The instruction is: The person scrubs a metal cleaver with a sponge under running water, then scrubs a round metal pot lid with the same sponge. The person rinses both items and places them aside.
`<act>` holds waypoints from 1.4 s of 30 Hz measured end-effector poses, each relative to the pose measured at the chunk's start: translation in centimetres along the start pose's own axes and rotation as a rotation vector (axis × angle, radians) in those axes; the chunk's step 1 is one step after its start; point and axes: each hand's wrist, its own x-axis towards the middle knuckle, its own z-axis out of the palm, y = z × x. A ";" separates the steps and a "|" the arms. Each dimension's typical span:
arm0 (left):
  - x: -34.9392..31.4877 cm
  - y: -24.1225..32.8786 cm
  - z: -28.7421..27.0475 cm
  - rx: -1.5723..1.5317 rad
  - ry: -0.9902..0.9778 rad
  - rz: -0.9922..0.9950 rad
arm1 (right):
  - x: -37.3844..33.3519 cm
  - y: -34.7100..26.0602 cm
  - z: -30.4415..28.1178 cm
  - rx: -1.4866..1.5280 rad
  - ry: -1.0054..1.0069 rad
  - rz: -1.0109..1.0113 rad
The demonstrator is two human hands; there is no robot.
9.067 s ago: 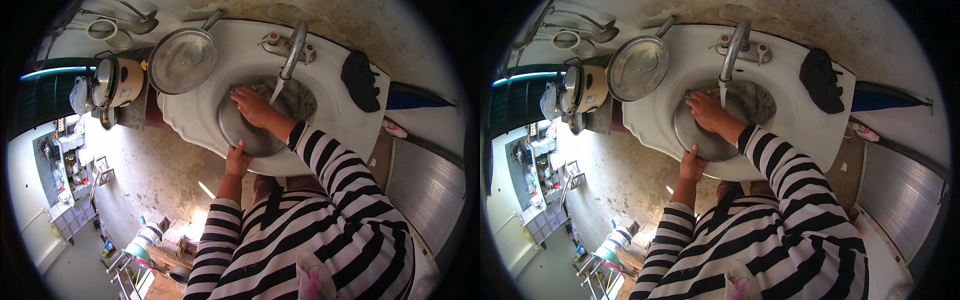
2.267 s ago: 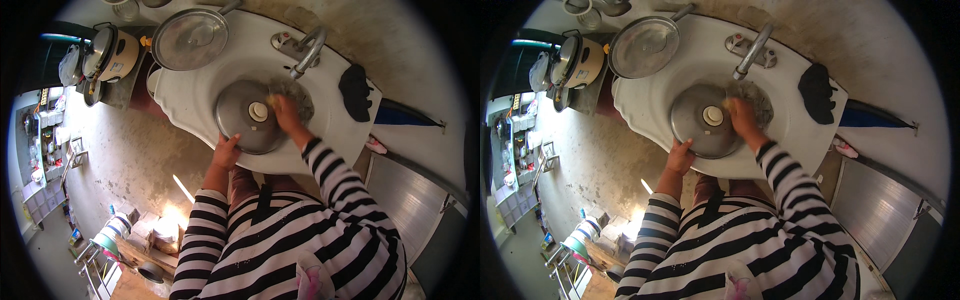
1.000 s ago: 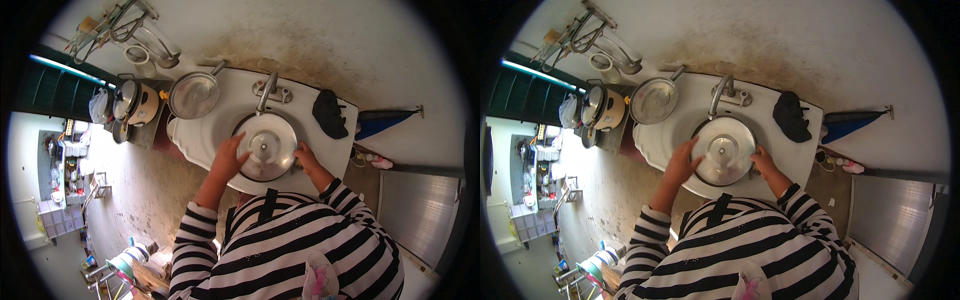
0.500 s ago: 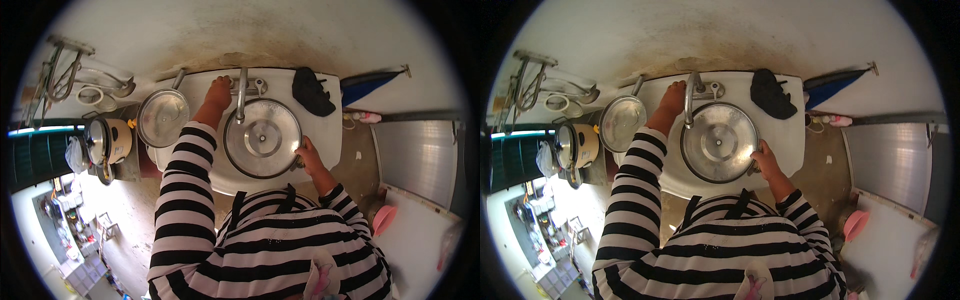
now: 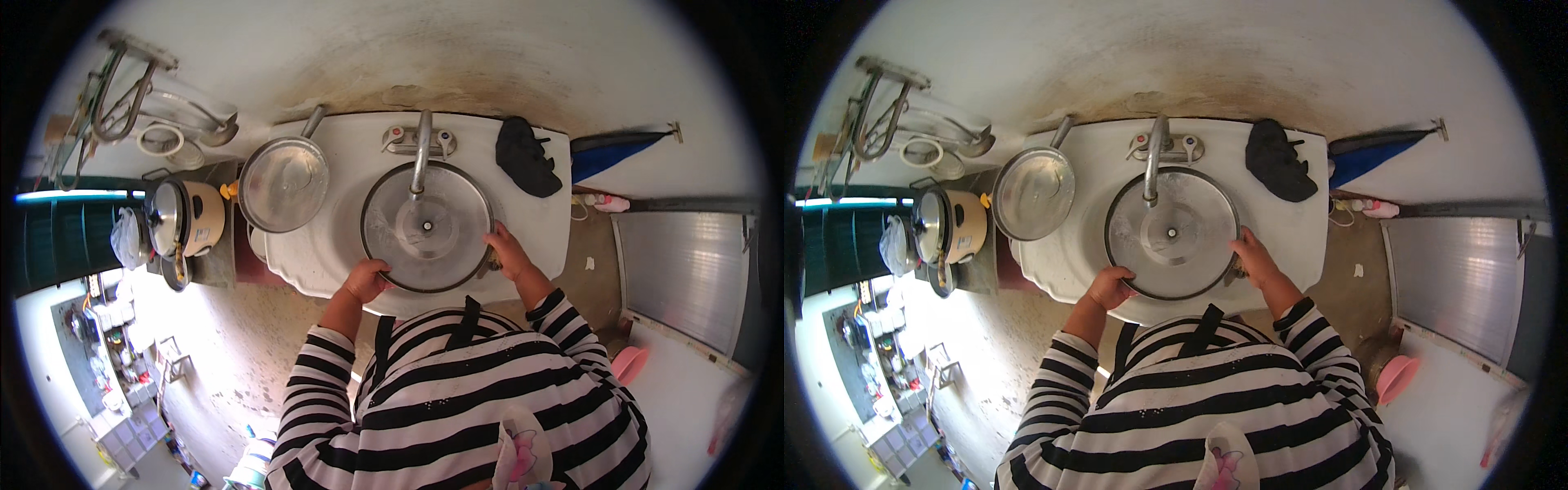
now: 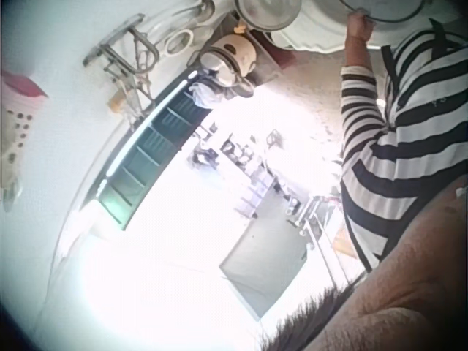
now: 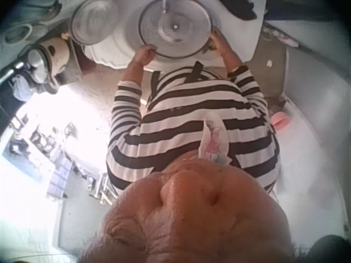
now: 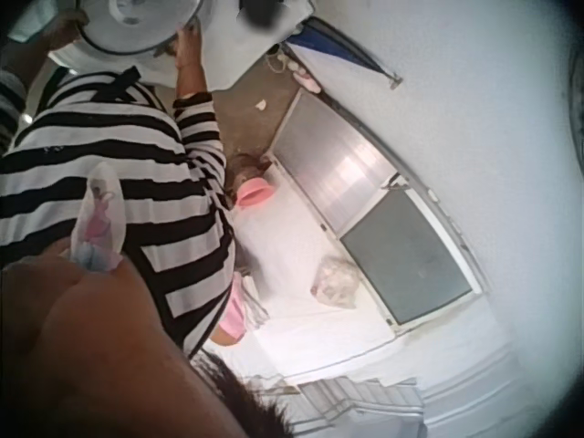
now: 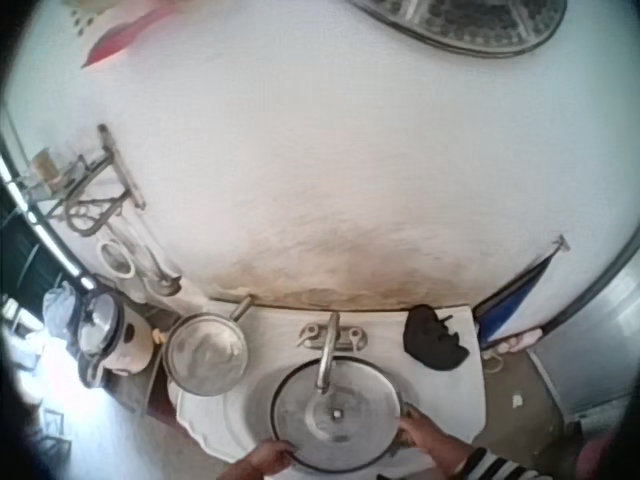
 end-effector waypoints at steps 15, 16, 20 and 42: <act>-0.7 -6.6 7.9 -0.138 -0.026 0.255 | 7.2 -4.0 16.1 -0.667 0.098 -0.825; -0.7 -6.4 7.8 -0.130 0.011 0.247 | 6.1 -2.8 17.1 -0.576 -0.085 -0.803; -1.8 -6.0 5.4 -0.178 0.023 0.363 | 0.6 -0.6 14.7 -0.698 -0.425 -0.808; -1.2 -6.7 6.5 -0.252 -0.106 0.302 | 2.3 -4.7 16.7 -0.861 -0.495 -1.227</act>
